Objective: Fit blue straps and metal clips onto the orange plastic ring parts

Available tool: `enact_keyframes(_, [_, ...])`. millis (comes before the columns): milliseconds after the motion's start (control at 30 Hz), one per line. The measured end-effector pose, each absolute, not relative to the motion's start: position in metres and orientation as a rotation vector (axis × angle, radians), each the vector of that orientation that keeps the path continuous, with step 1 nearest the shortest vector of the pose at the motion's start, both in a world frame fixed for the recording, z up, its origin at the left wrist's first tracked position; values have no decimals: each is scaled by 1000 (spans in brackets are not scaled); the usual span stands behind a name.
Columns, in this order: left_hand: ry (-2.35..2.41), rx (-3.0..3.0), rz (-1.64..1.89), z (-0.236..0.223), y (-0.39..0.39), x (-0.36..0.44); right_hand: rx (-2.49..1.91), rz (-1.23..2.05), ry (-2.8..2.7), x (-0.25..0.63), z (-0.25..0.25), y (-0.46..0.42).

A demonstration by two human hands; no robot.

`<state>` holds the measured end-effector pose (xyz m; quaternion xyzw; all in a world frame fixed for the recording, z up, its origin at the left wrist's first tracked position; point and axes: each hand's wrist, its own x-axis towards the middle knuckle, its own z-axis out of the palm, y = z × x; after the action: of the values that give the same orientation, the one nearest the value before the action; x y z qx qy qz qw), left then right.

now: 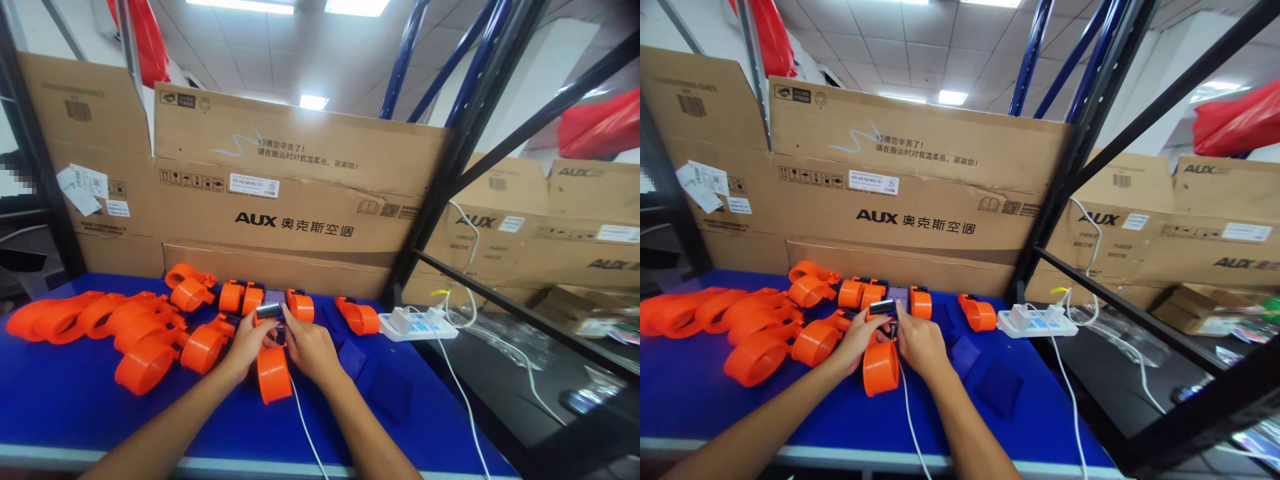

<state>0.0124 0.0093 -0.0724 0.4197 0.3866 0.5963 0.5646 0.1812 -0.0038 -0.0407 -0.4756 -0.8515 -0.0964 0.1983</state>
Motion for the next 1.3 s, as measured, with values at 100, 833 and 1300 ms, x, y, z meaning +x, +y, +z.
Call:
enact_keyframes(100, [900,1013,1410,-73,9,12,-1309,-311,-2364,179,-42,-5])
enact_keyframes(833, [558,888,1033,-48,-28,14,-716,1237,-1660,187,-17,-5])
enact_keyframes(1300, [537,1010,1166,-48,-16,19,-831,1126,-1488,178,-36,8])
